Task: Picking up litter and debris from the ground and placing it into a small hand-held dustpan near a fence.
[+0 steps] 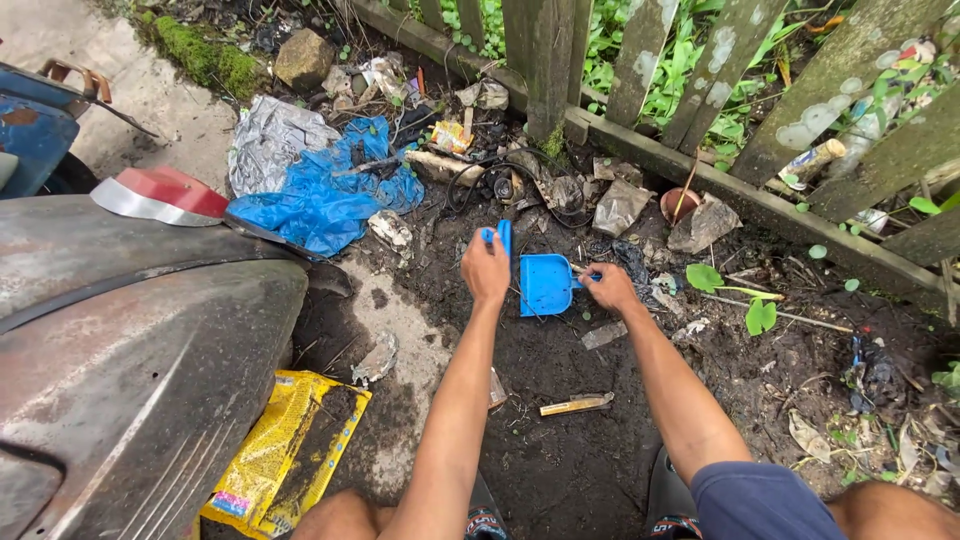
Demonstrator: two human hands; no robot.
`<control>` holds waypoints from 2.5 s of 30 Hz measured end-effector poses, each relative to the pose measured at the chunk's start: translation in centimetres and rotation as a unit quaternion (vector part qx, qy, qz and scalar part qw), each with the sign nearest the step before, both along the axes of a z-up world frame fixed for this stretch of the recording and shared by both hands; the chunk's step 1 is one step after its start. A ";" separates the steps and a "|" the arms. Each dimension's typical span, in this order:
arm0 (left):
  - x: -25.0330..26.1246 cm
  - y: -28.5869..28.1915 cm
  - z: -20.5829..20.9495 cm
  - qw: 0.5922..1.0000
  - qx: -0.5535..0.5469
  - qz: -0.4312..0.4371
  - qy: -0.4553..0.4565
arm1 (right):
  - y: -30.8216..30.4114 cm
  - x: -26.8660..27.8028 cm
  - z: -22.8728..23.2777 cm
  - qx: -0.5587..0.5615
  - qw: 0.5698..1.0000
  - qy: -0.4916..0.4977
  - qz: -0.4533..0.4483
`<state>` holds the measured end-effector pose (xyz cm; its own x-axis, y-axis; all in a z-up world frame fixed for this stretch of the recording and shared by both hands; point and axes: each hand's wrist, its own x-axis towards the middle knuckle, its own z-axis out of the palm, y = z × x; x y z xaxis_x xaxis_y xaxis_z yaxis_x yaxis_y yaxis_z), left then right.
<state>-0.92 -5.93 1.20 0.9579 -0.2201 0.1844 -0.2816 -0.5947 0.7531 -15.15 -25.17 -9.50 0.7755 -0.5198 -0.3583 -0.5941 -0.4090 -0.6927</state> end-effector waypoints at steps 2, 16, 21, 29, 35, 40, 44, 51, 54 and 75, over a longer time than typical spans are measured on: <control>0.2 1.1 0.4 1.000 0.023 0.002 -0.001 | 0.2 -0.2 0.9 0.001 1.000 -0.001 -0.006; -1.4 1.7 -2.9 0.978 0.191 -0.079 -0.001 | -0.9 -0.8 0.1 -0.007 0.998 -0.012 -0.057; -2.9 0.7 -1.1 0.986 0.144 -0.078 0.017 | -0.8 -0.4 -0.9 -0.010 0.999 -0.007 -0.048; -4.3 -1.0 -0.3 0.983 0.075 -0.163 0.028 | -0.4 -0.7 0.8 0.002 0.999 0.005 -0.051; -2.8 -1.5 -0.6 0.991 0.044 -0.123 -0.001 | -1.0 -0.9 1.1 0.017 0.998 -0.002 -0.053; -0.5 0.4 -0.4 0.998 0.048 -0.039 -0.017 | -1.0 -1.4 0.0 0.023 0.998 0.022 -0.048; 0.9 3.1 -1.7 0.993 0.120 0.003 -0.005 | -2.3 -1.1 -3.2 0.023 0.998 0.020 -0.056; 0.4 4.1 -4.1 0.977 0.207 -0.052 0.019 | -2.0 -0.8 -2.8 0.008 0.998 0.037 -0.040; -0.2 2.3 -5.3 0.980 0.180 -0.056 0.064 | -1.6 -0.7 -2.2 0.001 0.999 0.035 -0.038; -0.6 1.4 0.7 1.000 0.003 -0.012 -0.007 | -2.8 0.5 4.3 -0.074 0.996 -0.042 0.029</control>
<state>-1.49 -4.54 1.93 0.9496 -0.2447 0.1961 -0.3065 -0.5919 0.7454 -14.63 -27.94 -5.18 0.8295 -0.5162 -0.2132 -0.5089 -0.5415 -0.6692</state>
